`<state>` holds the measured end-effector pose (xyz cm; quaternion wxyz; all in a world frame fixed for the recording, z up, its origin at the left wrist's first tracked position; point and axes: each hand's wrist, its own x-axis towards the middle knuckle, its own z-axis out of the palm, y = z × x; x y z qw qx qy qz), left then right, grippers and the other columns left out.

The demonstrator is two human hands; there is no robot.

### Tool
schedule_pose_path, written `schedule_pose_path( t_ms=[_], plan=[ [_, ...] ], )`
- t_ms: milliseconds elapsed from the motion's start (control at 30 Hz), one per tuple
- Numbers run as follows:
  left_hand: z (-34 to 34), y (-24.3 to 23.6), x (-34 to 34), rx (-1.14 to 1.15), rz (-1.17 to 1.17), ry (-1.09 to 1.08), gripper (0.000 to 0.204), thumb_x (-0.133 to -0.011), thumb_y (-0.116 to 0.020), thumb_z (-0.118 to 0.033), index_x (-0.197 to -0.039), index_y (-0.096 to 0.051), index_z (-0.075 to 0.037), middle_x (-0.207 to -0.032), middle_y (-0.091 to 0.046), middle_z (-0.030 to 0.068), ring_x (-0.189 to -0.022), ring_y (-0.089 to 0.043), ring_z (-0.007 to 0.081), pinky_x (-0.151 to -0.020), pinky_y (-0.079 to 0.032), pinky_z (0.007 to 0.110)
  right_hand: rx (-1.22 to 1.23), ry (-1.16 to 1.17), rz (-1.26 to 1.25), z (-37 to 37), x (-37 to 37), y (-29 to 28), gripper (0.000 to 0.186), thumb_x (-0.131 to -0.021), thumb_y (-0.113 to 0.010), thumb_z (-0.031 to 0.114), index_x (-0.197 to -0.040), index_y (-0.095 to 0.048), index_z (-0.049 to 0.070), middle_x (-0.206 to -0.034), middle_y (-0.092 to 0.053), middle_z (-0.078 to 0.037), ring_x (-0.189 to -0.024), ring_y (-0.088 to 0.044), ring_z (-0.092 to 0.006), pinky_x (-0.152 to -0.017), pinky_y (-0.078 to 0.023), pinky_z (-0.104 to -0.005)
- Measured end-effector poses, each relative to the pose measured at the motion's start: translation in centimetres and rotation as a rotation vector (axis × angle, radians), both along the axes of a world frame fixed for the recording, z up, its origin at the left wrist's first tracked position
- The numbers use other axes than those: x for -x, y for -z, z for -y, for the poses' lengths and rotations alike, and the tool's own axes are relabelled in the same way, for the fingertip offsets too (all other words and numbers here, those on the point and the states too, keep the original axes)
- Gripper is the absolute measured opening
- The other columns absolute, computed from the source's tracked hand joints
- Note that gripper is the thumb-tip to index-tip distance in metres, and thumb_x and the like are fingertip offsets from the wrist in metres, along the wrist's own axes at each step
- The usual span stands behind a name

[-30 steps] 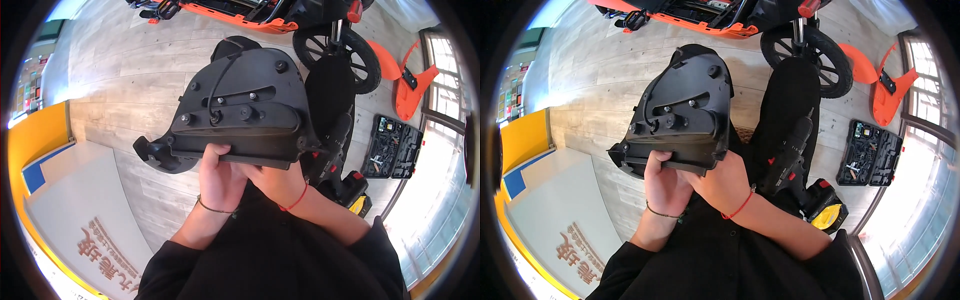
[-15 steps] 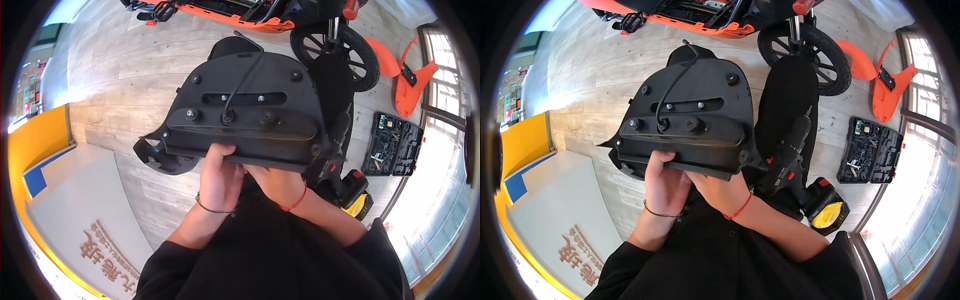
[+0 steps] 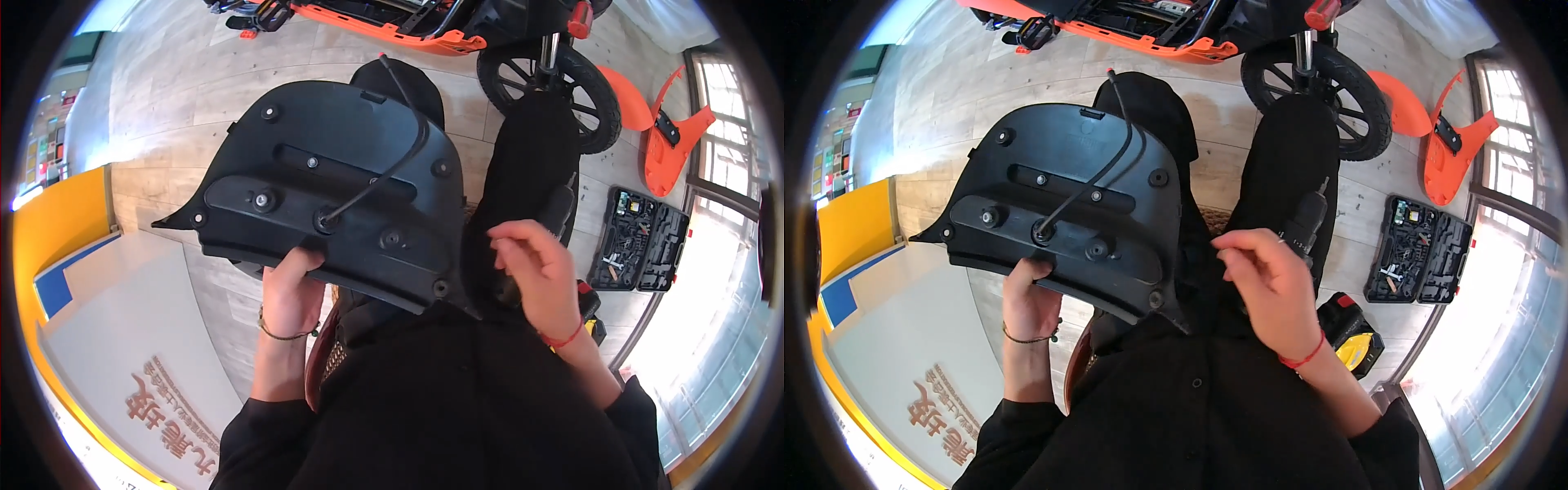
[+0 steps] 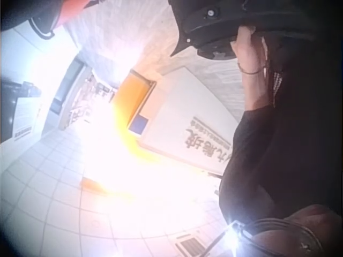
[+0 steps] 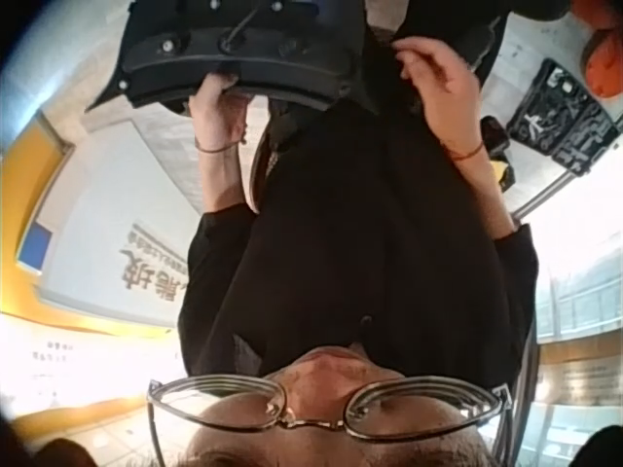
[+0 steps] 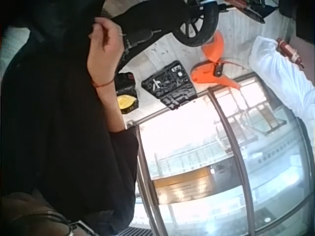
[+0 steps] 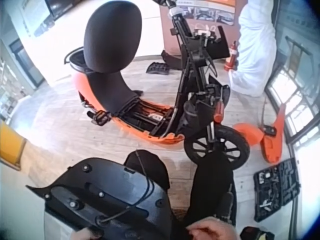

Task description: Repairing the rear light and body panel assembly of an electric scooter using an electric screwdriver.

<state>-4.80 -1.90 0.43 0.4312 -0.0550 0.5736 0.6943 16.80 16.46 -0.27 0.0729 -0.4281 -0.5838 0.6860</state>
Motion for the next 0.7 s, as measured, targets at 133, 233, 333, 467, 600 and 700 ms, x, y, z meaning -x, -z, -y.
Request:
schedule_pose_path(
  t_ms=[133, 233, 333, 467, 600, 700],
  plan=[
    [0.8, 0.2, 0.5, 0.003, -0.021, 0.024, 0.042, -0.078, -0.048, -0.001, -0.118, -0.059, 0.006, -0.118, -0.065, 0.0154, -0.113, -0.06, 0.0303, -0.102, -0.045, 0.044, 0.096, 0.164, -0.131, -0.3, 0.3, -1.6, 0.015, -0.097, -0.06, 0.003, -0.109, -0.064, -0.005, -0.101, -0.069, -0.009, -0.085, -0.063, -0.0103, -0.079, -0.051, -0.0228],
    [0.7, 0.3, 0.0, 0.025, -0.035, 0.043, 0.043, -0.077, -0.049, 0.0, -0.119, -0.059, 0.006, -0.119, -0.064, 0.0144, -0.114, -0.059, 0.0295, -0.103, -0.044, 0.043, 0.1, 0.093, -0.23, 0.2, 1.0, -2.7, 0.015, -0.097, -0.06, 0.003, -0.11, -0.064, -0.004, -0.101, -0.069, -0.009, -0.083, -0.063, -0.0099, -0.077, -0.052, -0.0228],
    [0.4, 0.3, -0.7, 0.039, -0.066, 0.058, 0.045, -0.076, -0.049, 0.002, -0.12, -0.058, 0.005, -0.12, -0.064, 0.0128, -0.116, -0.059, 0.0284, -0.104, -0.043, 0.042, -0.176, -0.021, -0.283, 0.7, 1.9, -3.0, 0.014, -0.088, -0.068, -0.002, -0.102, -0.07, 0.001, -0.097, -0.069, -0.007, -0.078, -0.063, -0.0109, -0.067, -0.05, -0.0236],
    [0.2, 0.1, -1.5, -0.002, -0.093, 0.069, 0.046, -0.077, -0.049, 0.004, -0.122, -0.057, 0.005, -0.122, -0.062, 0.0114, -0.118, -0.057, 0.0272, -0.104, -0.042, 0.041, -0.367, -0.086, -0.295, 1.3, 2.7, -3.3, 0.018, -0.081, -0.072, -0.005, -0.097, -0.071, 0.003, -0.095, -0.069, -0.007, -0.075, -0.064, -0.0142, -0.062, -0.048, -0.0251],
    [0.3, 0.0, -1.8, 0.072, -0.122, 0.096, 0.047, -0.077, -0.048, 0.005, -0.123, -0.057, 0.005, -0.123, -0.062, 0.0117, -0.118, -0.057, 0.0272, -0.105, -0.042, 0.041, -0.486, -0.076, -0.313, 1.8, 3.2, -3.1, 0.019, -0.082, -0.071, -0.005, -0.098, -0.07, 0.003, -0.093, -0.069, -0.008, -0.075, -0.065, -0.0178, -0.064, -0.05, -0.0267],
    [0.4, 0.1, -1.9, 0.112, -0.127, 0.133, 0.046, -0.077, -0.048, 0.006, -0.122, -0.057, 0.005, -0.124, -0.062, 0.0116, -0.118, -0.057, 0.0268, -0.105, -0.042, 0.041, -0.566, -0.082, -0.311, 1.9, 3.4, -2.8, 0.02, -0.081, -0.071, -0.006, -0.1, -0.07, 0.002, -0.093, -0.069, -0.009, -0.077, -0.066, -0.0217, -0.067, -0.052, -0.0283]
  ],
)
